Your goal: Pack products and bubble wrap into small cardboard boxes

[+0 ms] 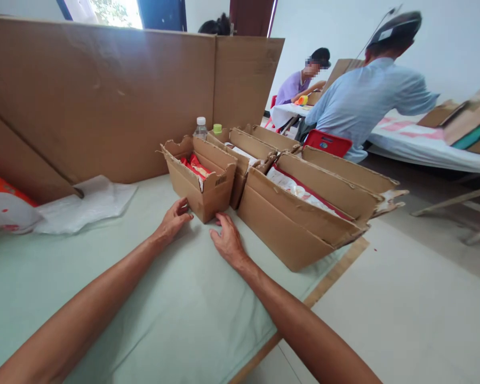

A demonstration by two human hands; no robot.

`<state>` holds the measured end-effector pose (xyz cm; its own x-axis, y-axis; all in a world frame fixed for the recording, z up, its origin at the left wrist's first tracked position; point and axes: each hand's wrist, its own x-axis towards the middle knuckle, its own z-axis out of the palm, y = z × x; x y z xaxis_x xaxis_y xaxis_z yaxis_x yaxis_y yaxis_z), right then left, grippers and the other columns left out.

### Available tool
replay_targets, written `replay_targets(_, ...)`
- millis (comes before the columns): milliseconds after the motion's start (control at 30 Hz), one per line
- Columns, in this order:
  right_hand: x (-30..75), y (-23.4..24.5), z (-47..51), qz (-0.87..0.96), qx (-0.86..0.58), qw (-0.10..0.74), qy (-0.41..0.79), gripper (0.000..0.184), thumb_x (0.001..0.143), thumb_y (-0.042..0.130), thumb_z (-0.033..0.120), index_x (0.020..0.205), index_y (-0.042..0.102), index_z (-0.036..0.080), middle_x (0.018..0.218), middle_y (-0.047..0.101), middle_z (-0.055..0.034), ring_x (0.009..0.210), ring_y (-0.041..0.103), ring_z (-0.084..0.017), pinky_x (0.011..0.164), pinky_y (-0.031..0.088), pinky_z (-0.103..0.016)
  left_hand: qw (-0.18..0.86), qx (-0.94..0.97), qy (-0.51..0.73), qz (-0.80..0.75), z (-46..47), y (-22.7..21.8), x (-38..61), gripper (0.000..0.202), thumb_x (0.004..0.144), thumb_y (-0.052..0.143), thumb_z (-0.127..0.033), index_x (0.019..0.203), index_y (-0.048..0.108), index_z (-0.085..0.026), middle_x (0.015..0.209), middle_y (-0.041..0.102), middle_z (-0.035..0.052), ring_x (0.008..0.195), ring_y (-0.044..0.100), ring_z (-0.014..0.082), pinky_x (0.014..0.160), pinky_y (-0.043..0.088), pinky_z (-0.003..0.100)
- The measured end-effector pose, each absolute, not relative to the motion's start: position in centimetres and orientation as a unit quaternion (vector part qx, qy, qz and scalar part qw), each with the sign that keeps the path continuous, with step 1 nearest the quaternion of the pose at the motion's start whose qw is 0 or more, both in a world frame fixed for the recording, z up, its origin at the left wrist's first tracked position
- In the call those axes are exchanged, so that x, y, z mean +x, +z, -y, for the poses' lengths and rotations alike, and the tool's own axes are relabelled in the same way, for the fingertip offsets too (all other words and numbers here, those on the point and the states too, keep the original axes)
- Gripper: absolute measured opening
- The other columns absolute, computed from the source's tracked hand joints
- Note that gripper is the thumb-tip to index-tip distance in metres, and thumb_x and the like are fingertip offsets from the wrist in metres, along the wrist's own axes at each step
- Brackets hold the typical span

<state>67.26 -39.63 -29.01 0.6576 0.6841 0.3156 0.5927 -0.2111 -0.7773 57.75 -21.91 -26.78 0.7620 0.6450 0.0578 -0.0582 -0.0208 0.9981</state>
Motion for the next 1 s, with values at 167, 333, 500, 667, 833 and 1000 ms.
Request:
replay_targets(167,67.2,-29.3,40.0,0.369,-0.766,0.521,0.072,0.05,0.081,0.059,0.025,0.13,0.057,0.018,0.125,0.065,-0.0132,0.093,0.068,-0.02,0.071,0.058,-0.031,0.649,0.671,0.253,-0.256,21.1,-26.9,58.8,0.064,0.054,0.07,-0.022,0.117,0.066,-0.019,0.127,0.067,0.0115,0.118,0.06,0.032,0.104,0.046,0.047)
replay_targets(333,67.2,-29.3,39.9,0.335,-0.764,0.545,0.086,0.049,0.08,0.057,0.023,0.128,0.058,0.016,0.111,0.068,-0.0118,0.087,0.068,-0.019,0.073,0.058,-0.033,0.623,0.641,0.313,-0.321,18.0,-25.4,59.7,0.085,0.06,0.069,-0.035,0.14,0.048,-0.018,0.153,0.042,0.0189,0.133,0.05,0.0341,0.105,0.045,0.047)
replay_targets(500,67.3,-29.5,39.5,0.338,-0.743,0.571,0.082,0.06,0.078,0.057,0.021,0.138,0.051,0.016,0.141,0.053,-0.0183,0.104,0.066,-0.023,0.068,0.057,-0.031,0.63,0.621,0.335,-0.325,14.5,-22.9,62.1,0.095,0.057,0.064,-0.029,0.148,0.037,-0.024,0.161,0.033,0.014,0.137,0.047,0.0314,0.106,0.045,0.046)
replay_targets(667,67.4,-29.9,39.4,0.333,-0.735,0.586,0.077,0.062,0.077,0.056,0.019,0.139,0.051,0.02,0.143,0.053,-0.0166,0.103,0.067,-0.023,0.069,0.058,-0.032,0.645,0.618,0.325,-0.311,13.0,-21.7,64.7,0.096,0.051,0.058,-0.02,0.145,0.04,-0.031,0.146,0.055,0.0057,0.13,0.053,0.0295,0.104,0.046,0.05)
replay_targets(833,67.2,-29.8,39.6,0.331,-0.739,0.582,0.077,0.058,0.079,0.056,0.018,0.137,0.054,0.019,0.147,0.047,-0.018,0.104,0.066,-0.024,0.072,0.06,-0.034,0.645,0.639,0.309,-0.284,13.5,-22.0,65.7,0.085,0.05,0.055,-0.02,0.134,0.051,-0.026,0.125,0.065,0.0047,0.118,0.059,0.0277,0.1,0.05,0.046)
replay_targets(1000,67.2,-29.8,39.6,0.316,-0.743,0.587,0.062,0.053,0.077,0.055,0.017,0.13,0.056,0.017,0.14,0.052,-0.0182,0.101,0.067,-0.022,0.069,0.059,-0.032,0.624,0.662,0.296,-0.293,14.7,-23.3,64.6,0.091,0.053,0.06,-0.024,0.142,0.043,-0.023,0.142,0.054,0.0138,0.127,0.055,0.0349,0.101,0.049,0.051)
